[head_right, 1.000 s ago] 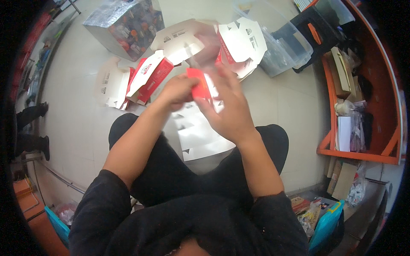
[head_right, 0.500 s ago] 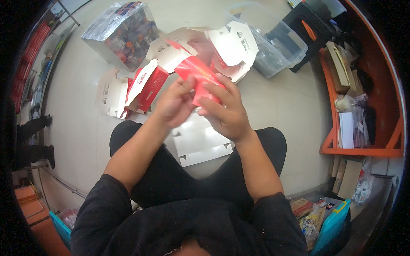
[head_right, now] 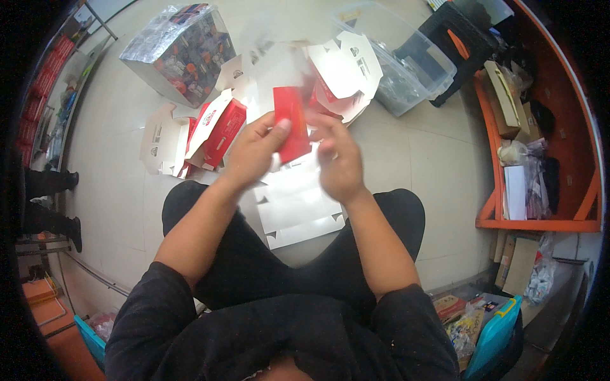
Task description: The person sits on the floor and folds flat cardboard pieces into small red-and-white boxes. They repeatedly pick up a piece, fold it into shape, and place the finished box on a growing pile. The process continues for the duration of the clip.
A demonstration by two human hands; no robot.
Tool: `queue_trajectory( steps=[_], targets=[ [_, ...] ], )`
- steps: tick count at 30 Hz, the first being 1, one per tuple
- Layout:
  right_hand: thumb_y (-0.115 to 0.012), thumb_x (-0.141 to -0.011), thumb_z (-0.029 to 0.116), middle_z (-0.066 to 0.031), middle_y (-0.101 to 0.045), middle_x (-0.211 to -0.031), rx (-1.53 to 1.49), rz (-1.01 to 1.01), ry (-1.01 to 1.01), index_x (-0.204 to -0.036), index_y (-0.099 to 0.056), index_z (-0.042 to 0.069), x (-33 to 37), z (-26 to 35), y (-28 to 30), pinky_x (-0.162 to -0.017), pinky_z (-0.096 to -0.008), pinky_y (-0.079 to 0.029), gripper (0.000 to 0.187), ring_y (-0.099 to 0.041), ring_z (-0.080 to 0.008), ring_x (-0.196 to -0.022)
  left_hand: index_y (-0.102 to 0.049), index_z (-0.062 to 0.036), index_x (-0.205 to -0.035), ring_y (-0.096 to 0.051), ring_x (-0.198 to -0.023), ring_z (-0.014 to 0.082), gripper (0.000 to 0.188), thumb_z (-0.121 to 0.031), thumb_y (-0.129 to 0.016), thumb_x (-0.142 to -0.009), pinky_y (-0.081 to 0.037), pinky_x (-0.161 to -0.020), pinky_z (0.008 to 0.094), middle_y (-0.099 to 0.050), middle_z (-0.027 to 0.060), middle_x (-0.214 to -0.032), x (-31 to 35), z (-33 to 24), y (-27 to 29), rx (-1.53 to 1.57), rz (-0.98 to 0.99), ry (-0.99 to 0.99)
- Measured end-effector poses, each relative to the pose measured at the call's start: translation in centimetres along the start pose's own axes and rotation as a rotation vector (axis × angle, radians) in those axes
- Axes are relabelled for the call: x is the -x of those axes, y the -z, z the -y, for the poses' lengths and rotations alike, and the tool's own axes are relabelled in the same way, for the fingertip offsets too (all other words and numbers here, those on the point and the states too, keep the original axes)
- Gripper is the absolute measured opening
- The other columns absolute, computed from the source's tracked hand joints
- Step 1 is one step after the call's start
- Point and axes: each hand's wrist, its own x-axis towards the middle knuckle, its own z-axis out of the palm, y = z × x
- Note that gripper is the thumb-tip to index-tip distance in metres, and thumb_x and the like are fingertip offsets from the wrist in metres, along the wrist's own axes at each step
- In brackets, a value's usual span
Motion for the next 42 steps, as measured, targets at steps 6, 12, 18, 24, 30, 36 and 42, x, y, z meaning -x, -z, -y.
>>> queue_trajectory(
  steps=[6, 12, 18, 24, 30, 36, 42],
  targets=[
    [-0.058, -0.108, 0.034, -0.0045, -0.056, -0.118, -0.032, -0.105, -0.287, -0.146, -0.056, 0.002, -1.9, -2.3, 2.8, -0.086, -0.0251, -0.05, 0.05, -0.059, -0.0079, -0.092, -0.063, -0.0003, -0.128, -0.069, -0.095, 0.0308, 0.031, -0.02, -0.053, -0.106, -0.052, -0.085, 0.0406, -0.071, 0.0197, -0.103, 0.9, -1.4, 1.5, -0.689, 0.196, 0.037],
    [-0.07, -0.101, 0.025, -0.0009, -0.051, -0.106, -0.033, 0.094, -0.377, -0.142, -0.061, 0.005, -1.7, -2.7, 4.2, -0.075, -0.0219, -0.047, 0.046, -0.054, -0.0054, -0.079, -0.061, -0.0017, -0.132, -0.067, -0.104, 0.0335, 0.031, -0.012, -0.05, -0.105, -0.051, -0.091, 0.0412, -0.069, 0.0216, -0.111, 1.4, -1.8, 0.9, -0.748, 0.307, -0.06],
    [-0.069, -0.102, 0.021, 0.0005, -0.05, -0.104, 0.073, 0.241, -0.425, -0.141, -0.061, 0.003, -1.8, -2.3, 4.8, -0.079, -0.0221, -0.046, 0.044, -0.054, -0.0064, -0.088, -0.058, -0.0015, -0.139, -0.067, -0.109, 0.0314, 0.037, -0.007, -0.05, -0.103, -0.05, -0.095, 0.0396, -0.069, 0.022, -0.117, 1.2, -2.0, 1.3, -0.771, 0.341, 0.022],
    [-0.076, -0.096, 0.025, -0.0022, -0.057, -0.1, -0.123, 0.259, -0.49, -0.124, -0.069, -0.001, -1.7, -2.3, 4.6, -0.074, -0.0247, -0.049, 0.038, -0.054, -0.0075, -0.079, -0.056, -0.0018, -0.143, -0.068, -0.106, 0.0332, 0.042, -0.005, -0.051, -0.102, -0.051, -0.094, 0.04, -0.069, 0.0242, -0.115, 1.0, -1.5, 1.4, -0.828, 0.297, -0.135],
    [-0.081, -0.087, 0.016, -0.0038, -0.058, -0.1, 0.375, 0.133, -0.24, -0.11, -0.074, -0.001, -1.4, 0.6, 3.8, -0.076, -0.0272, -0.05, 0.029, -0.058, -0.0133, -0.086, -0.038, 0.0014, -0.155, -0.068, -0.1, 0.0349, 0.059, -0.008, -0.057, -0.1, -0.052, -0.093, 0.0409, -0.071, 0.0209, -0.108, 1.2, -1.4, 1.4, -0.819, 0.18, -0.044],
    [-0.083, -0.084, 0.013, -0.0057, -0.058, -0.103, 0.333, 0.118, -0.162, -0.109, -0.079, 0.005, -1.1, 1.0, 2.4, -0.077, -0.0286, -0.051, 0.027, -0.059, -0.0164, -0.087, -0.036, 0.0017, -0.156, -0.069, -0.089, 0.0283, 0.07, -0.001, -0.066, -0.093, -0.053, -0.089, 0.0354, -0.072, 0.0161, -0.1, 0.9, 0.0, 0.8, -0.789, 0.033, -0.297],
    [-0.084, -0.083, 0.012, -0.006, -0.058, -0.102, 0.222, 0.109, -0.32, -0.111, -0.08, 0.007, -0.8, -0.6, 2.2, -0.078, -0.031, -0.052, 0.028, -0.059, -0.0179, -0.087, -0.035, 0.0009, -0.157, -0.07, -0.089, 0.027, 0.073, 0.001, -0.067, -0.092, -0.053, -0.089, 0.0351, -0.072, 0.0151, -0.101, 0.6, 0.4, 1.3, -0.833, 0.059, -0.3]
  ],
)
